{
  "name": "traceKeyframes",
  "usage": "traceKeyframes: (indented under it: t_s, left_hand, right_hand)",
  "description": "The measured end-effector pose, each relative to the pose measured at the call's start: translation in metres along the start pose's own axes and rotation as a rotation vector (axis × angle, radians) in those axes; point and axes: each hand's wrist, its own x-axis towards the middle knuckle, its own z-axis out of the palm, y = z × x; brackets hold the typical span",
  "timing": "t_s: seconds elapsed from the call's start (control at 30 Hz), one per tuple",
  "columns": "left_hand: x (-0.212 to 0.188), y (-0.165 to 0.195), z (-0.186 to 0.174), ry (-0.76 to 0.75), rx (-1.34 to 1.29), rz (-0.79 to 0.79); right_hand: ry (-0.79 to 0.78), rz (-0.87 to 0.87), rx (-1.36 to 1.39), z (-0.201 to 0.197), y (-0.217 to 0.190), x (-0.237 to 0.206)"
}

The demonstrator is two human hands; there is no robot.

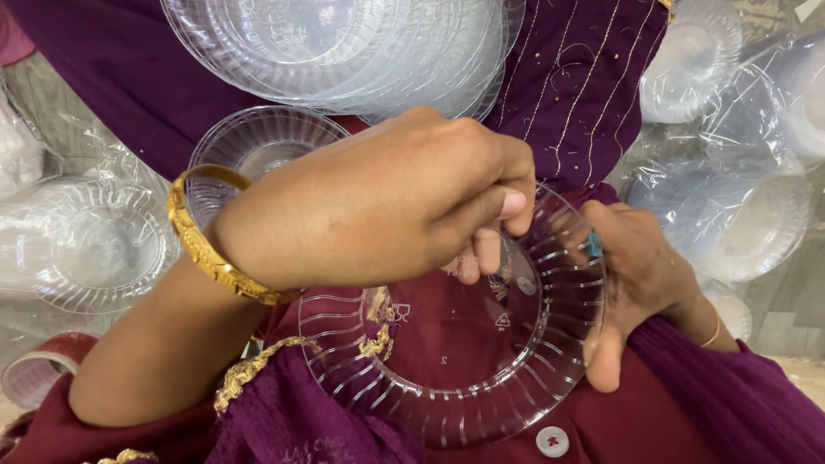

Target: The person sits on the floor and uses a small blue utility knife to trim the edges of clear plastic plates. They pick up plates from a cardboard box, cut along the rim, and stack the trimmed plates on their lap.

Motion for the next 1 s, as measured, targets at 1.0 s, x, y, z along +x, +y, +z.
traceKeyframes:
  t_s: [1.0]
  left_hand:
    - [-0.016, 0.004, 0.000, 0.092, 0.001, -0.065]
  right_hand:
    - [0.021, 0.293, -0.201, 0.019, -0.026, -0.027]
